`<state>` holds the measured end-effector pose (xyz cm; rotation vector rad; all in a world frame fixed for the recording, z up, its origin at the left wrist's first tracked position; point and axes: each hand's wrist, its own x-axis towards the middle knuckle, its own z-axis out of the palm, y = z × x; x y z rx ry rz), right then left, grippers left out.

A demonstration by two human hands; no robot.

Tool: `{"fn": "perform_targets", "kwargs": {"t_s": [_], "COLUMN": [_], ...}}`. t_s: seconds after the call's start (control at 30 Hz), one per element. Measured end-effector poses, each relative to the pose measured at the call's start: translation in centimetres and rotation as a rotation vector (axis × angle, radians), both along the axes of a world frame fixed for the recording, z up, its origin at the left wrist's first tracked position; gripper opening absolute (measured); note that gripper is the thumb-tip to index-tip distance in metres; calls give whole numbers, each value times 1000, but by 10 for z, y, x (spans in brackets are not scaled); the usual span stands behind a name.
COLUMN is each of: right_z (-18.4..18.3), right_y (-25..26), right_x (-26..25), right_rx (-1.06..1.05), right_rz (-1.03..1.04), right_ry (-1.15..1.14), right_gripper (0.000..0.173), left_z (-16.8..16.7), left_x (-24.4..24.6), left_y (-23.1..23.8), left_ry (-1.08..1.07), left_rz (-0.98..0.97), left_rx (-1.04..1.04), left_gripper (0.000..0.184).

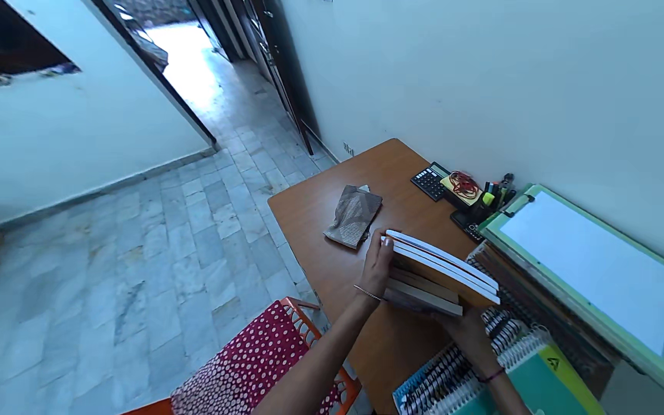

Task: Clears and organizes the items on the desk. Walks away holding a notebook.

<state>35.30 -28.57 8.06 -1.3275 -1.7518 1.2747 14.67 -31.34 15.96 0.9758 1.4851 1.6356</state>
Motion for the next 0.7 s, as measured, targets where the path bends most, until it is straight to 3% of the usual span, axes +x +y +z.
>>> {"fn": "perform_targets", "kwargs": {"t_s": [0.1, 0.17, 0.27, 0.4, 0.53, 0.7], "right_z": [-2, -4, -2, 14, 39, 3], "right_y": [-1, -2, -2, 11, 16, 13], "right_x": [-1, -2, -5, -23, -48, -77], "right_rx": [-29, -3, -25, -102, -462, -871], "right_rz": [-17, -41, -91, -196, -274, -320], "right_ry": [-9, -16, -11, 102, 168, 122], "right_gripper": [92, 90, 89, 83, 70, 71], "left_z": [-32, -54, -76, -52, -15, -54], "left_x": [-19, -33, -41, -40, -41, -68], "left_y": [-15, -21, -16, 3, 32, 51], "left_ry": [65, 105, 145, 160, 32, -1], "left_rz": [-219, -388, -477, -412, -348, -376], "left_rx": [-191, -299, -311, -347, -673, -939], "left_gripper": [108, 124, 98, 77, 62, 60]}}
